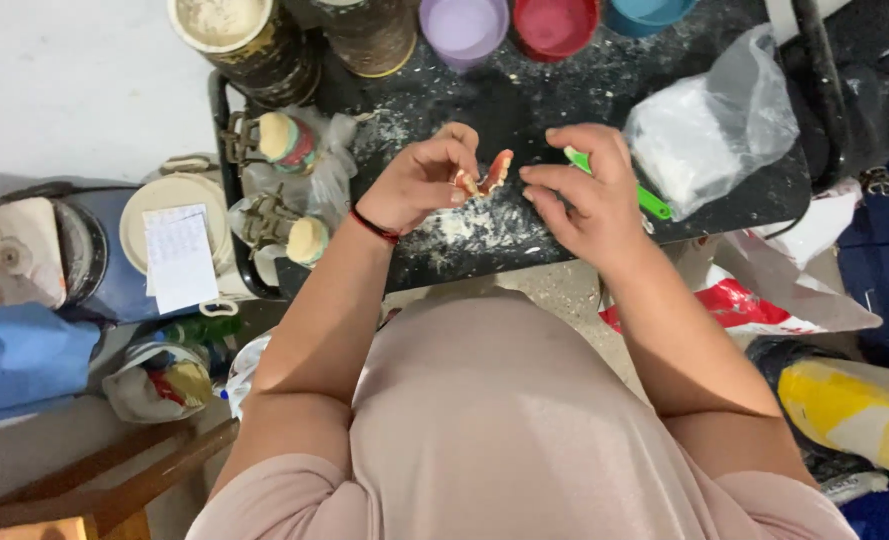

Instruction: The person uses a green spatula to spread a yellowish dough-like substance onto a small, curved object held in their left hand. They then scrape the remaining substance from a small metal cup onto the table and continue to spread it on the object.

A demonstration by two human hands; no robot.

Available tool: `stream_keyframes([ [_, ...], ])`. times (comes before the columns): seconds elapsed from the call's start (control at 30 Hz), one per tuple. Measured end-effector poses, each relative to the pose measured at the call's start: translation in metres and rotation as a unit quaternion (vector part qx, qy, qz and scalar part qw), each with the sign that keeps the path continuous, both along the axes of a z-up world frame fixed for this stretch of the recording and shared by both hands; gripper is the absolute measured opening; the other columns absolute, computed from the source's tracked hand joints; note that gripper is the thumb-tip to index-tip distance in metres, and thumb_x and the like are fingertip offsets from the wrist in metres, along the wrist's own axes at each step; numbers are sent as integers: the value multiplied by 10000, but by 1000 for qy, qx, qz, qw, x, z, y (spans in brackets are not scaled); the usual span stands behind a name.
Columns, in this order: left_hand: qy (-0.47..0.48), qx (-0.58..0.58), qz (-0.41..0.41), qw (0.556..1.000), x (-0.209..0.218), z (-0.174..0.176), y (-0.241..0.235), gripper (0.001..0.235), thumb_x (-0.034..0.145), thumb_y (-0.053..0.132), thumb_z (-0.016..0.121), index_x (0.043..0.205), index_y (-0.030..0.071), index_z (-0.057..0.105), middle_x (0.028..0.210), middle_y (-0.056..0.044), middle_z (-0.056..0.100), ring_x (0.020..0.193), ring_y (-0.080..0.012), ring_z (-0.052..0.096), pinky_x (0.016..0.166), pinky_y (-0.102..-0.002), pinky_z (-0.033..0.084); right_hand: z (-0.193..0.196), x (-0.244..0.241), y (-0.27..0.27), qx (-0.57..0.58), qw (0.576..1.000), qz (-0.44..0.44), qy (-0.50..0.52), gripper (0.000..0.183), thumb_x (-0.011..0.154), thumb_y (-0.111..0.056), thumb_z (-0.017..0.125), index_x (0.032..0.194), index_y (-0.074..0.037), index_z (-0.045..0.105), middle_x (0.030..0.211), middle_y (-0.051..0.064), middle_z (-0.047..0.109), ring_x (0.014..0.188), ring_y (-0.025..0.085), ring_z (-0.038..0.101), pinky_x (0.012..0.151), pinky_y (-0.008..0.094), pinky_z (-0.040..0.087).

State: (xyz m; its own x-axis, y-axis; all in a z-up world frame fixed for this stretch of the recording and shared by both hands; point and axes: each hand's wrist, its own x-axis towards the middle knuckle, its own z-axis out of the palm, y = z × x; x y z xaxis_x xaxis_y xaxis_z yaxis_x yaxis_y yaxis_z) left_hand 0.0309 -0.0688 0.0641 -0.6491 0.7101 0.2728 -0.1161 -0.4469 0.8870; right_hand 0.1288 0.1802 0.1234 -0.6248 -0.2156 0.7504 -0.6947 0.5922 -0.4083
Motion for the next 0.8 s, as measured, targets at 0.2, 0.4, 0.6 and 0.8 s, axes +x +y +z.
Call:
stream_keyframes([
  [0.2,30,-38,-58,997,8,36,-48,176,922,255,816,1078,237,737,1143,12,429,916,-110,473,840,-306,453,49,-21,-42,136,985,94,38,149,1071,-82,796,1173,-172,734,1353,179,506,1089,428,598,945,550,418],
  [0.4,55,-16,-82,995,5,29,-85,208,948,283,800,1144,258,734,1175,28,408,1004,-104,506,906,-322,493,64,-26,-89,233,968,78,58,67,1057,-162,831,1057,-194,773,1319,143,580,1167,362,589,1081,582,391],
  [0.6,5,-29,-81,996,4,23,-117,206,887,231,819,1078,220,741,1238,1,417,1150,-128,468,983,-341,449,77,-30,-125,275,953,87,91,150,1045,-5,807,1054,-135,731,1282,129,582,1124,334,636,1110,545,368],
  [0.8,-2,3,-98,995,5,22,-135,189,932,88,749,1090,181,705,1258,-9,410,951,-105,498,914,-305,450,77,-31,-143,305,946,103,43,138,1064,-30,692,1009,-140,756,1301,92,552,1163,326,617,1125,583,358],
])
